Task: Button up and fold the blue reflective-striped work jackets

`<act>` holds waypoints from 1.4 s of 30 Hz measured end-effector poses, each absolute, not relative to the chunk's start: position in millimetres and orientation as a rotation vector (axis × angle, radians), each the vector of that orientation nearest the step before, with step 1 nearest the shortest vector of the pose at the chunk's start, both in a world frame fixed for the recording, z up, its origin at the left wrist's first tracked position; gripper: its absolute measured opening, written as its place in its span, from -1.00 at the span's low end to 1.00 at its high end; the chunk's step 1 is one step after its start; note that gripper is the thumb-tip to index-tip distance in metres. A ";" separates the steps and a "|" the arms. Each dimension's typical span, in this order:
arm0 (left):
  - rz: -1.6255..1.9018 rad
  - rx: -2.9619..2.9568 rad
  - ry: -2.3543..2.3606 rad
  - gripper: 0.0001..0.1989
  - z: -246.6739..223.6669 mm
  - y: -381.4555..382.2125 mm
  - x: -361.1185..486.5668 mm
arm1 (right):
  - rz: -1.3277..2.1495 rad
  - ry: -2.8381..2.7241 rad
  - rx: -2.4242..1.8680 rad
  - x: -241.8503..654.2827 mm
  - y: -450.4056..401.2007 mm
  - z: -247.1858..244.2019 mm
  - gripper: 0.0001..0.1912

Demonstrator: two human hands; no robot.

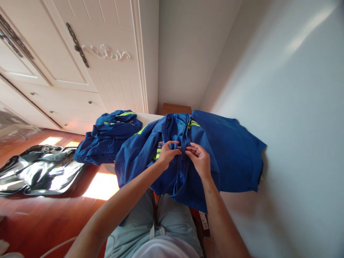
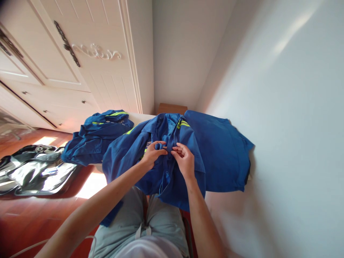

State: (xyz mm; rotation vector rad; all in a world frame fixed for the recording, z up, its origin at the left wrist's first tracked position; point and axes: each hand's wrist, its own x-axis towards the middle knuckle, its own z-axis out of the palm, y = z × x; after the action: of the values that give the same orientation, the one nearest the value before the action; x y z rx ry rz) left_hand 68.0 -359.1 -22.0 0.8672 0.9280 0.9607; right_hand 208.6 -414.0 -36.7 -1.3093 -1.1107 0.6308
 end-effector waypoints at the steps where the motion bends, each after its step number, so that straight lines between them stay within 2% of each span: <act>1: 0.955 0.887 0.910 -0.52 -21.6 -359.0 67.4 | 0.643 -1.093 -1.307 209.0 -413.5 -36.3 -0.49; 11: 0.999 1.149 0.915 -0.43 -23.2 -355.2 63.7 | 0.454 -1.387 -1.441 213.0 -415.3 -21.4 -0.56; 17: 0.966 0.988 0.938 -0.47 -21.3 -353.7 64.6 | 0.347 -1.578 -1.449 216.0 -415.9 -16.0 -0.68; 22: 0.960 0.941 0.962 -0.46 -25.3 -352.6 64.9 | 0.433 -1.691 -1.405 227.1 -413.0 -17.1 -0.61; 29: 0.956 0.968 0.963 -0.60 -25.1 -350.1 64.6 | 0.366 -1.900 -1.419 232.5 -405.0 -7.8 -0.57; 34: 0.928 0.997 0.964 -0.57 -22.3 -347.3 61.8 | 0.296 -1.977 -1.483 225.6 -403.5 -3.8 -0.50; 39: 0.921 1.100 0.931 -0.55 -21.6 -343.0 59.9 | 0.308 -1.946 -1.474 223.8 -405.8 -3.7 -0.54; 42: 0.896 1.130 0.886 -0.54 -21.5 -341.7 60.8 | 0.192 -1.960 -1.503 221.7 -407.7 -6.2 -0.55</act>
State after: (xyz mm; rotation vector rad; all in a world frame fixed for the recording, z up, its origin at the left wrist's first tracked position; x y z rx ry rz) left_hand 60.8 -341.7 -21.5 1.1299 0.8862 0.8960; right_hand 221.7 -407.7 -6.2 -1.5028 -1.9603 0.1919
